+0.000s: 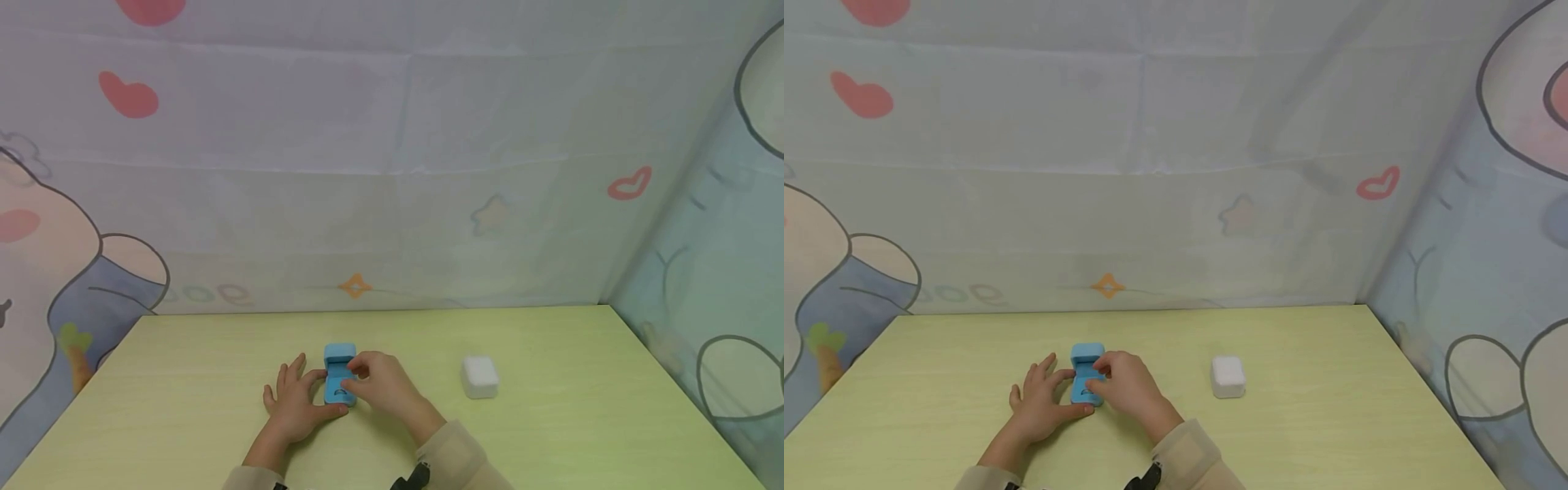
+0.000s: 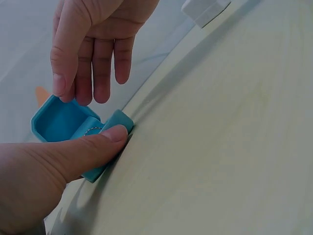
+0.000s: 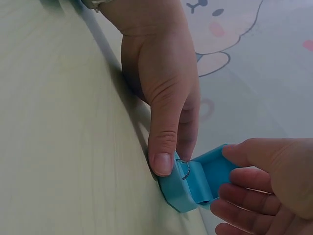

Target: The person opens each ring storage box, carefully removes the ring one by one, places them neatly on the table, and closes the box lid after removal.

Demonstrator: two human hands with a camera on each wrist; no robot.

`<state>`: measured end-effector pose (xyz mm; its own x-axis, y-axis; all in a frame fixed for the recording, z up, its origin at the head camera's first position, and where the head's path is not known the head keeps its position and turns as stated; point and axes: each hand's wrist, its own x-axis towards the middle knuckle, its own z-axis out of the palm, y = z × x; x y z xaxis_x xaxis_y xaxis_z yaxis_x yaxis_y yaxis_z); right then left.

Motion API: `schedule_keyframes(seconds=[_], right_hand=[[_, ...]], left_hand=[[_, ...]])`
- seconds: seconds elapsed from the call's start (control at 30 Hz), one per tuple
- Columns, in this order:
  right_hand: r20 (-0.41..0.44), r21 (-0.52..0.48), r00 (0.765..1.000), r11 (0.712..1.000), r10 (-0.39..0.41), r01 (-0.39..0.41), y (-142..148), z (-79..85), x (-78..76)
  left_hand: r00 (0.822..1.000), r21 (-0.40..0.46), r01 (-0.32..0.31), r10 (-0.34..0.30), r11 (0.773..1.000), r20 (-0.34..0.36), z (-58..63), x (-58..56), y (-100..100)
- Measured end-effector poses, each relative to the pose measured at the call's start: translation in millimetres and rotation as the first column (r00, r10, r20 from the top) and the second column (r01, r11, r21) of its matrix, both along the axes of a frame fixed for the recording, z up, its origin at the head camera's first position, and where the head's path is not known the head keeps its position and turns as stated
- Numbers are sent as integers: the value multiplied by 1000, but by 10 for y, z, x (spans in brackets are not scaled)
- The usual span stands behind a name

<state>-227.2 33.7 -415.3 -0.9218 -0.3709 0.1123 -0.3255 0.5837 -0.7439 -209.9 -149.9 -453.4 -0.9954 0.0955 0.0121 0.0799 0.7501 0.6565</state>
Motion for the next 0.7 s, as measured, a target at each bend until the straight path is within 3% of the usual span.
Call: schedule_keyframes(seconds=[0.7], right_hand=[[-43, 153, 998, 988, 45, -38, -52, -23, 26]], left_hand=[[1000, -1, 10, -10, 1000, -9, -19, 0, -5]])
